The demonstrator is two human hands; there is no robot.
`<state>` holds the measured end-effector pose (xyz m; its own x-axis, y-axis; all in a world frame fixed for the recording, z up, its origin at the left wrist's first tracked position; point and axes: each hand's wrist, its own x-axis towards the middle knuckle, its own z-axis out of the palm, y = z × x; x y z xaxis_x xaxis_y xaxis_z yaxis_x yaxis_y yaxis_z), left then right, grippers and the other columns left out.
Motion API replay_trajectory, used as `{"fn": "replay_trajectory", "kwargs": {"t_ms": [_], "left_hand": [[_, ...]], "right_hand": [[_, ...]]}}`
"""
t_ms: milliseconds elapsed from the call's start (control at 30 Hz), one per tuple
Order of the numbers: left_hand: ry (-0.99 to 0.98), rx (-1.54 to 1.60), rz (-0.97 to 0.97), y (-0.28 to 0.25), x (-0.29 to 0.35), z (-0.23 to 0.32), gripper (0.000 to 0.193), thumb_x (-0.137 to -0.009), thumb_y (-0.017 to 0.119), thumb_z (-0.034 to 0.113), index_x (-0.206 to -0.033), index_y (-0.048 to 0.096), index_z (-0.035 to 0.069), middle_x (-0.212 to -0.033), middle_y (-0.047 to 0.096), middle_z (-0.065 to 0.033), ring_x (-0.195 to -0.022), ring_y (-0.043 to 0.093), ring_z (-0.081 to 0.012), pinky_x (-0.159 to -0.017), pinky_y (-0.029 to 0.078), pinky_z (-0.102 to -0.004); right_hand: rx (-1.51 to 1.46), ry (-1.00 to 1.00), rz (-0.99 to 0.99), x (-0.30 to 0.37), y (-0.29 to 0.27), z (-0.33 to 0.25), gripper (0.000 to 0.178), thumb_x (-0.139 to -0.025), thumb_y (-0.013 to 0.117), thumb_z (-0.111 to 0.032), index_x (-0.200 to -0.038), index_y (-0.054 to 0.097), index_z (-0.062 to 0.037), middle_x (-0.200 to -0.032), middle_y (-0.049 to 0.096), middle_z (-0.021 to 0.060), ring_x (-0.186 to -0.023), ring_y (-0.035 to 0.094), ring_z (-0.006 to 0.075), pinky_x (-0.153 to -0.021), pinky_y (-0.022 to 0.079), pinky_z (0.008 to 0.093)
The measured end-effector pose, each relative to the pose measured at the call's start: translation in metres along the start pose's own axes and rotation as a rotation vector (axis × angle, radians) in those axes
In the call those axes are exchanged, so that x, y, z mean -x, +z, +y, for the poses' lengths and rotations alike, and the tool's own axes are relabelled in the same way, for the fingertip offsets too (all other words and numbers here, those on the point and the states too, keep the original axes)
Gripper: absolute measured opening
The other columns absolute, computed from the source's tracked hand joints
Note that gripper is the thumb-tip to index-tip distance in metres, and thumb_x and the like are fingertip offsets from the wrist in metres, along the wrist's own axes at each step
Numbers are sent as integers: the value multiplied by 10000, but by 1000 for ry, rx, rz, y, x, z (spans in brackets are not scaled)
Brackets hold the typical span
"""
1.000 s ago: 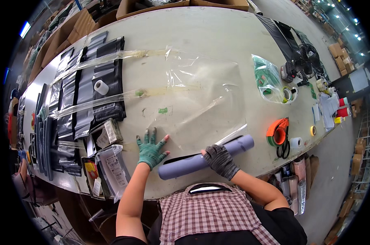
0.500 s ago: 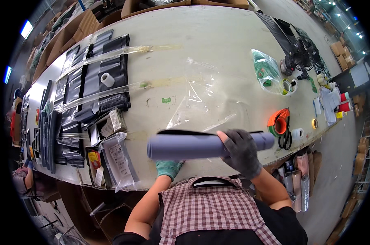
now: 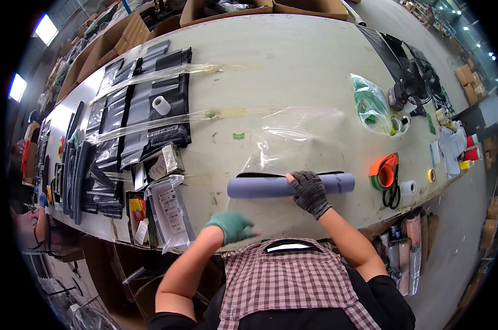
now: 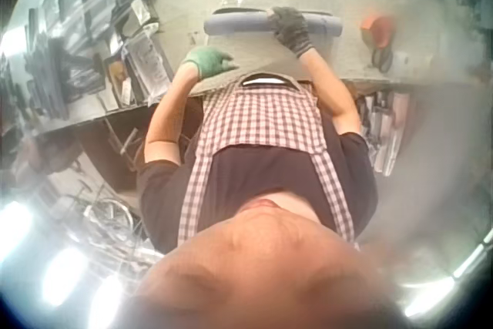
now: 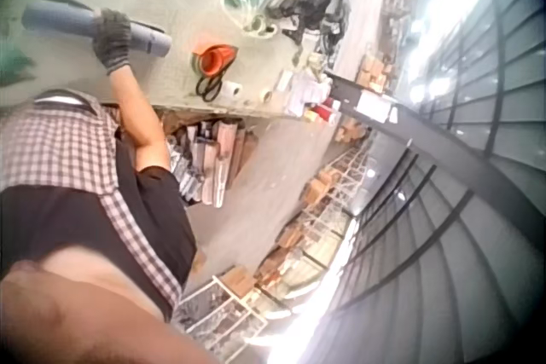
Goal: The person picks up a rolled item from a container, unrolls it on a table, places it into a clear plastic bag, and then slides it into a black mailing envelope which is then sealed and labeled.
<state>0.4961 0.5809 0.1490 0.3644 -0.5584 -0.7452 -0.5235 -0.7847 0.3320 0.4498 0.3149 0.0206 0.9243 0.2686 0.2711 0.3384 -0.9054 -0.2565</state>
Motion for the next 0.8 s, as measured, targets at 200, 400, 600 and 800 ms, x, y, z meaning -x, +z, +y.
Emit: {"fn": "replay_trajectory", "kwargs": {"t_ms": [200, 400, 600, 800], "left_hand": [[619, -214, 734, -60, -105, 16, 293, -866, 583, 323, -1108, 617, 161, -1077, 618, -69, -1094, 551, -257, -1004, 375, -422], [342, -570, 386, -53, -143, -116, 162, -750, 683, 318, -901, 673, 260, -951, 619, -9, -1004, 564, -230, -1020, 337, -425], [61, -755, 389, -74, -125, -123, 200, -767, 663, 388, -878, 668, 221, -959, 609, -33, -990, 552, -241, -993, 348, -431], [189, -600, 421, -41, -126, -123, 754, -813, 525, 617, -1457, 274, 315, -1515, 226, -112, -1396, 201, -312, -1121, 148, -518]], "right_hand": [[-5, -133, 2, -9, -3, -4, 609, -646, 682, -174, -1226, 519, -89, -1138, 575, 122, -1055, 544, 299, -950, 405, 456], [57, -99, 121, 3, 4, -8, 454, -760, 568, -135, -1213, 545, -118, -1109, 592, 85, -1034, 561, 258, -921, 427, 420], [27, -30, 133, 6, 6, -9, 414, -774, 559, -126, -1187, 571, -123, -1100, 607, 71, -1019, 566, 243, -907, 427, 410], [-42, -41, -99, -20, -22, -6, 537, -696, 667, -149, -1218, 546, -114, -1076, 604, 96, -1000, 562, 268, -913, 411, 429]]}}
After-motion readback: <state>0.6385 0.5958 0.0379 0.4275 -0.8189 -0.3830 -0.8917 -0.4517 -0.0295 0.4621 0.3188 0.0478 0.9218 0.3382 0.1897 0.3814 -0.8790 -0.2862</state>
